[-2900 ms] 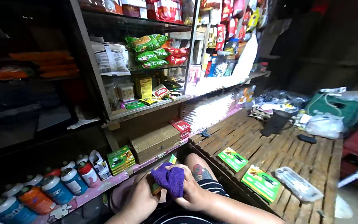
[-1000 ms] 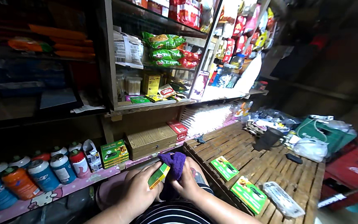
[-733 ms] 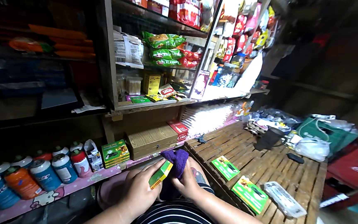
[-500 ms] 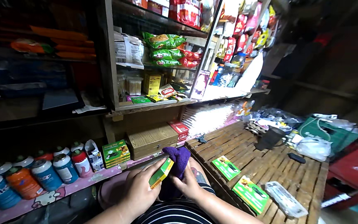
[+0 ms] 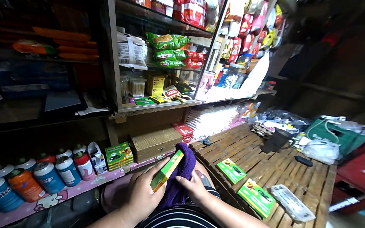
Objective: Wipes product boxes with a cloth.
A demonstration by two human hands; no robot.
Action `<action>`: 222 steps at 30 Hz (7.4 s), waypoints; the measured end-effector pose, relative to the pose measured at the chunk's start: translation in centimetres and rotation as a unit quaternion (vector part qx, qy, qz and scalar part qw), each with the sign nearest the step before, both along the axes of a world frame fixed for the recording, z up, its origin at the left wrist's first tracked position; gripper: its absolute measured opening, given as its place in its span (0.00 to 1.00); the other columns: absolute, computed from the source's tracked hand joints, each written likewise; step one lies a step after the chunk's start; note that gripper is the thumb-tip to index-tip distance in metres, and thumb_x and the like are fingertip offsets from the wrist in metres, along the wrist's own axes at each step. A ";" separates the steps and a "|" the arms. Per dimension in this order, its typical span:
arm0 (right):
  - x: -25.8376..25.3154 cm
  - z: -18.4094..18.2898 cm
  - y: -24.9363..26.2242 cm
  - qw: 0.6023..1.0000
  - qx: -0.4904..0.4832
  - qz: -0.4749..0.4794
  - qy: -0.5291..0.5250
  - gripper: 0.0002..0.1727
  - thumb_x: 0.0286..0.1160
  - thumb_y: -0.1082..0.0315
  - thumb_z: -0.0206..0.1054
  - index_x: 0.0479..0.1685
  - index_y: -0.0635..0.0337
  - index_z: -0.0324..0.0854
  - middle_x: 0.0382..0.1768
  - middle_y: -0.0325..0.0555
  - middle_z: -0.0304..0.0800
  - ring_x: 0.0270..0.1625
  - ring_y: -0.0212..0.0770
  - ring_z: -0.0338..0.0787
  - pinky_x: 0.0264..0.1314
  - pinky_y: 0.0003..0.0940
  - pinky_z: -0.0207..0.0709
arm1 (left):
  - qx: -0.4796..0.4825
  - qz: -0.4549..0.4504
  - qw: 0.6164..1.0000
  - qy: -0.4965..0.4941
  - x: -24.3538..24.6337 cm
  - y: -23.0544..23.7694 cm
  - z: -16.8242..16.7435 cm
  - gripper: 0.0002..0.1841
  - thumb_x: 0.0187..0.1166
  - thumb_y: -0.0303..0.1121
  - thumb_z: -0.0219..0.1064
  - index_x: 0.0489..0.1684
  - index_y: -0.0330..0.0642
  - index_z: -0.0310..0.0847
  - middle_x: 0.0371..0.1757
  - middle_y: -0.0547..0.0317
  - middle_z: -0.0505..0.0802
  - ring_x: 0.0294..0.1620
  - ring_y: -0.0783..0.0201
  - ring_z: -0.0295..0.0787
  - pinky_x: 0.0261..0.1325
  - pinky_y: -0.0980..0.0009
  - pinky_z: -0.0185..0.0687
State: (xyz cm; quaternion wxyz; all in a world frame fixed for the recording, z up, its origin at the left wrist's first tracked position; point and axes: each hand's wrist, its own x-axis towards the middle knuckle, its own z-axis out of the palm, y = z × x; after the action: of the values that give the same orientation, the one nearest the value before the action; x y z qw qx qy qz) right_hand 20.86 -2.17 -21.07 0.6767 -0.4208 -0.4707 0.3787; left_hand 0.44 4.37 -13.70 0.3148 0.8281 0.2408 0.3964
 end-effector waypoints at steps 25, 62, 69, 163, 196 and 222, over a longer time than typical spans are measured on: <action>-0.2 0.1 0.2 0.964 -0.066 0.116 0.229 0.25 0.74 0.65 0.72 0.66 0.61 0.69 0.46 0.48 0.95 0.50 0.40 0.95 0.59 0.40 0.89 | -0.120 -0.131 0.951 -0.253 0.6 -0.1 -1.3 0.24 0.73 0.34 0.75 0.68 0.35 0.79 0.58 0.62 0.94 0.59 0.69 0.92 0.67 0.70 0.88; 5.9 3.4 -1.9 0.932 0.236 -0.058 -0.270 0.20 0.78 0.61 0.71 0.68 0.38 0.81 0.61 0.18 0.89 0.64 0.18 0.85 0.70 0.26 0.82 | -0.354 -0.310 0.875 0.112 -0.9 1.4 0.6 0.29 0.71 0.52 0.73 0.65 0.42 0.81 0.51 0.69 0.93 0.52 0.77 0.89 0.61 0.72 0.85; 6.2 5.4 -3.0 0.867 0.263 -0.039 -0.421 0.20 0.82 0.49 0.63 0.67 0.44 0.78 0.65 0.37 0.85 0.72 0.29 0.81 0.76 0.35 0.76 | -0.360 -0.396 0.839 0.100 -1.0 0.6 0.9 0.42 0.72 0.49 0.74 0.84 0.37 0.60 0.70 0.64 0.86 0.68 0.78 0.82 0.73 0.73 0.78; 1.4 3.0 -1.8 0.909 0.195 -0.034 -0.367 0.19 0.67 0.69 0.69 0.58 0.67 0.83 0.62 0.65 0.85 0.66 0.49 0.86 0.69 0.41 0.80 | 0.114 -0.002 0.967 0.229 -0.6 0.5 1.1 0.36 0.55 0.23 0.67 0.75 0.33 0.76 0.69 0.46 0.88 0.61 0.57 0.90 0.62 0.55 0.86; 3.1 2.0 -0.3 0.967 -0.045 -0.059 -0.243 0.36 0.71 0.64 0.67 0.81 0.69 0.66 0.75 0.60 0.77 0.76 0.40 0.79 0.79 0.35 0.70 | 0.191 -0.084 0.964 0.165 -0.6 0.5 0.6 0.37 0.62 0.25 0.69 0.81 0.38 0.73 0.80 0.52 0.81 0.76 0.62 0.82 0.69 0.61 0.85; 1.2 2.4 -1.4 0.909 0.186 -0.034 -0.372 0.25 0.68 0.68 0.70 0.66 0.70 0.78 0.61 0.65 0.86 0.66 0.49 0.87 0.71 0.41 0.79 | 0.133 -0.013 0.974 0.185 -0.6 0.4 0.8 0.29 0.54 0.23 0.67 0.64 0.31 0.83 0.65 0.44 0.90 0.62 0.62 0.90 0.62 0.64 0.86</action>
State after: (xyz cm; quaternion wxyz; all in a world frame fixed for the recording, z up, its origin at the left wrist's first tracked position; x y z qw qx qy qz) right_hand 22.01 -3.61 -18.63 0.5308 -0.4136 -0.7357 0.0775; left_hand -0.20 4.74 -12.87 0.1564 0.9246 0.2295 0.2607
